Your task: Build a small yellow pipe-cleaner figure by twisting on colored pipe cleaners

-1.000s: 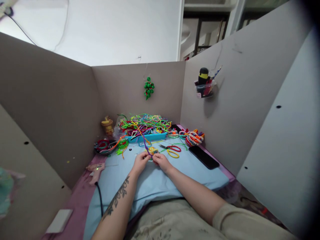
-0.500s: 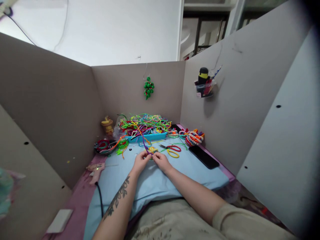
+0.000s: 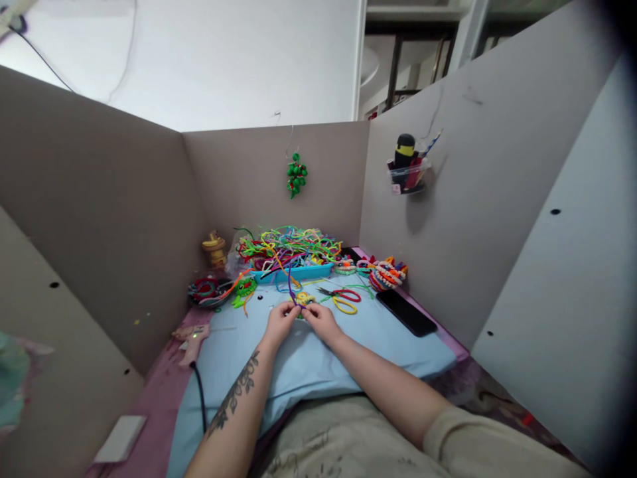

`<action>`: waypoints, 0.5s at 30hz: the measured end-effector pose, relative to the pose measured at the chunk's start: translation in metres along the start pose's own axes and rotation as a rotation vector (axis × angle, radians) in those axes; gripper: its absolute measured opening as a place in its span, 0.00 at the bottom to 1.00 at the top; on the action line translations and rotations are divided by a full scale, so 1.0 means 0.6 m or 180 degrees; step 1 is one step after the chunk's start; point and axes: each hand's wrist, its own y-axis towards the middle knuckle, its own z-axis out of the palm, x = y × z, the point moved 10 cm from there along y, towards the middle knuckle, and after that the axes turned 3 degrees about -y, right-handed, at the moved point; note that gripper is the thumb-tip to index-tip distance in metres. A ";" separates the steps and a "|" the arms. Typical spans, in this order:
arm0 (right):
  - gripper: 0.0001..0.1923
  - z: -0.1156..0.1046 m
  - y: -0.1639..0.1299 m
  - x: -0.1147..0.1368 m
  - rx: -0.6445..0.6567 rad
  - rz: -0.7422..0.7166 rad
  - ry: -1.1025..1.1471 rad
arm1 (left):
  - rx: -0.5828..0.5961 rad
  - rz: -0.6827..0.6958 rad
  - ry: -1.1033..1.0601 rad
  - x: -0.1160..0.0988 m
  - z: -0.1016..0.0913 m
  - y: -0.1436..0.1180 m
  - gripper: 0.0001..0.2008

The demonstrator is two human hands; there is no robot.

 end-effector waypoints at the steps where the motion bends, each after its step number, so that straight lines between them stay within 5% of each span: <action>1: 0.15 0.000 0.000 0.001 0.0006 -0.0014 -0.0070 | -0.0012 0.0001 0.0002 0.003 -0.001 0.001 0.13; 15: 0.13 -0.014 0.001 -0.013 -0.0294 0.0144 0.0021 | -0.0003 -0.0084 -0.0064 0.006 0.001 0.000 0.14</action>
